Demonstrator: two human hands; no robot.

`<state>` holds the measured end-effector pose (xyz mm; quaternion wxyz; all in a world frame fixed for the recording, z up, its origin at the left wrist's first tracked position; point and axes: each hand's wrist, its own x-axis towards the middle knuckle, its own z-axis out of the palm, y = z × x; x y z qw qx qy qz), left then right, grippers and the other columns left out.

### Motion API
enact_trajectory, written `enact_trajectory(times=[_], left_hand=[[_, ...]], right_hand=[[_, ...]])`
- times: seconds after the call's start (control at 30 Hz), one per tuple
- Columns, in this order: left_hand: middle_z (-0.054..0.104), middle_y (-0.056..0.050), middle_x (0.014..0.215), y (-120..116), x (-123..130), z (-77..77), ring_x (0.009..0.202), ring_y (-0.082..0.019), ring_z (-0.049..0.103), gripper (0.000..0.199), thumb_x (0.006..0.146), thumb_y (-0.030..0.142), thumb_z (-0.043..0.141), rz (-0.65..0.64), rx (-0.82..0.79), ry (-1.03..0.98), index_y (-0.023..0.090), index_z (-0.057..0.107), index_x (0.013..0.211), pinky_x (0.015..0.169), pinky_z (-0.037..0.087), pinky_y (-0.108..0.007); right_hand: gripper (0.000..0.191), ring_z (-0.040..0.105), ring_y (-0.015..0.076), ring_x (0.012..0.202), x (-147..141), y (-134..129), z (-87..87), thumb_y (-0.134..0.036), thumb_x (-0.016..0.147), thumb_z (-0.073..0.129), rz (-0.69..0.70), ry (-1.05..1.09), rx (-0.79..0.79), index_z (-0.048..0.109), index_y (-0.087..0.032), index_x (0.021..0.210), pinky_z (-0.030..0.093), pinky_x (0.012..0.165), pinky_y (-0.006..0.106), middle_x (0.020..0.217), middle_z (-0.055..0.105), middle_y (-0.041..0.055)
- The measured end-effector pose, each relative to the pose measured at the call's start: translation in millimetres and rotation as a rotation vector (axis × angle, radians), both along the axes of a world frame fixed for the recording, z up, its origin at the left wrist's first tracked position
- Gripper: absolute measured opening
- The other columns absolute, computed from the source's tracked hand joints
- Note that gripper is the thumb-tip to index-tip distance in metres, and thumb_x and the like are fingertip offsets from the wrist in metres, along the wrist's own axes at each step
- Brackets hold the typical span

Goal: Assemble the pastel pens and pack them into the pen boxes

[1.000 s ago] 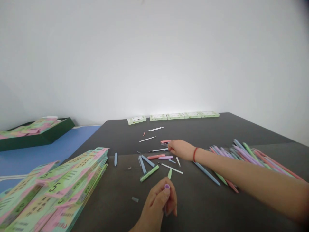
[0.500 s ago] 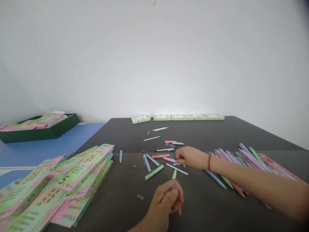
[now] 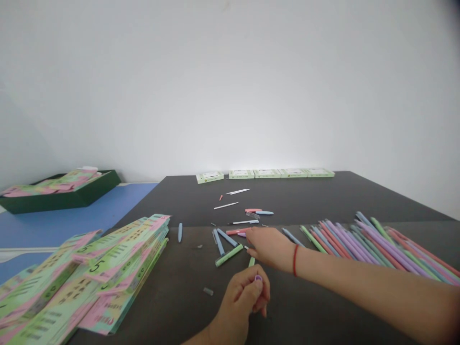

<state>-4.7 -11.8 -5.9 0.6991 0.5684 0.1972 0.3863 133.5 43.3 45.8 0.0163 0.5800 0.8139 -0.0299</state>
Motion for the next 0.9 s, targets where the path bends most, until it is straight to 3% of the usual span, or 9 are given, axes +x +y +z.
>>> enact_trajectory(times=[0.13, 0.3, 0.33, 0.4, 0.47, 0.63, 0.77, 0.9], left_hand=[[0.035, 0.005, 0.052, -0.2, -1.3, -0.2, 0.047, -0.009, 0.031, 0.031, 0.088, 0.038, 0.044, 0.006, 0.036, 0.018, 0.016, 0.050, 0.067, 0.049, 0.029, -0.022], [0.040, 0.004, 0.056, -1.5, -5.9, 9.6, 0.051, -0.010, 0.033, 0.033, 0.090, 0.040, 0.040, 0.041, 0.105, 0.096, 0.016, 0.049, 0.069, 0.052, 0.027, -0.023], [0.041, 0.003, 0.057, -2.1, -6.9, 12.6, 0.052, -0.010, 0.034, 0.033, 0.090, 0.040, 0.039, 0.043, 0.128, 0.123, 0.016, 0.049, 0.069, 0.053, 0.027, -0.024], [0.044, 0.002, 0.060, -3.6, -8.8, 18.2, 0.055, -0.011, 0.036, 0.033, 0.090, 0.040, 0.039, 0.030, 0.167, 0.173, 0.016, 0.049, 0.069, 0.055, 0.028, -0.024], [0.045, 0.001, 0.063, -5.4, -10.1, 22.5, 0.057, -0.012, 0.037, 0.032, 0.089, 0.041, 0.040, 0.016, 0.193, 0.210, 0.017, 0.049, 0.070, 0.057, 0.029, -0.025], [0.042, 0.001, 0.063, -9.2, -10.6, 27.0, 0.060, -0.013, 0.038, 0.034, 0.088, 0.045, 0.039, 0.012, 0.251, 0.256, 0.018, 0.048, 0.070, 0.059, 0.030, -0.026], [0.040, 0.002, 0.062, -10.6, -9.9, 27.2, 0.060, -0.013, 0.038, 0.030, 0.088, 0.039, 0.038, 0.017, 0.319, 0.310, 0.018, 0.047, 0.069, 0.059, 0.029, -0.025], [0.039, 0.003, 0.062, -9.1, -9.0, 25.1, 0.059, -0.012, 0.037, 0.022, 0.086, 0.030, 0.039, 0.030, 0.332, 0.349, 0.018, 0.046, 0.070, 0.057, 0.029, -0.024]], right_hand=[[0.012, 0.066, 0.0285, 0.078, -10.5, 14.1, -0.3, -0.013, 0.078, 0.053, -0.033, 0.040, -0.024, 0.064, -0.010, 0.080, 0.045, 0.064, 0.031, 0.080, 0.070, 0.0172], [0.012, 0.059, 0.0152, 0.063, 16.0, 4.3, 35.6, -0.020, 0.082, 0.049, -0.036, 0.218, -0.012, 0.058, -0.016, 0.076, 0.038, 0.054, 0.022, 0.070, 0.064, 0.0036], [0.013, 0.054, 0.0118, 0.059, 23.5, -5.1, 44.3, -0.023, 0.085, 0.045, -0.027, 0.288, -0.006, 0.055, -0.017, 0.078, 0.036, 0.052, 0.020, 0.068, 0.060, -0.0001], [0.018, 0.042, 0.0085, 0.050, 35.0, -29.6, 57.3, -0.029, 0.088, 0.044, -0.035, 0.712, 0.019, 0.048, -0.019, 0.075, 0.031, 0.047, 0.019, 0.059, 0.047, -0.0052], [0.022, 0.034, 0.0080, 0.047, 39.4, -55.6, 62.0, -0.036, 0.091, 0.043, -0.050, 0.974, -0.012, 0.045, -0.020, 0.076, 0.027, 0.044, 0.019, 0.056, 0.038, -0.0070], [0.021, 0.033, 0.0082, 0.047, 28.8, -90.9, 46.7, -0.037, 0.092, 0.045, -0.018, 1.265, 0.039, 0.044, -0.021, 0.079, 0.027, 0.041, 0.019, 0.060, 0.037, -0.0062], [0.019, 0.036, 0.0086, 0.048, 21.8, -88.9, 32.3, -0.037, 0.093, 0.044, -0.010, 1.296, 0.131, 0.046, -0.022, 0.082, 0.030, 0.042, 0.020, 0.062, 0.040, -0.0052], [0.018, 0.038, 0.0088, 0.048, 22.7, -85.8, 23.8, -0.036, 0.094, 0.042, 0.004, 1.259, 0.116, 0.046, -0.022, 0.084, 0.032, 0.043, 0.020, 0.063, 0.042, -0.0049]])
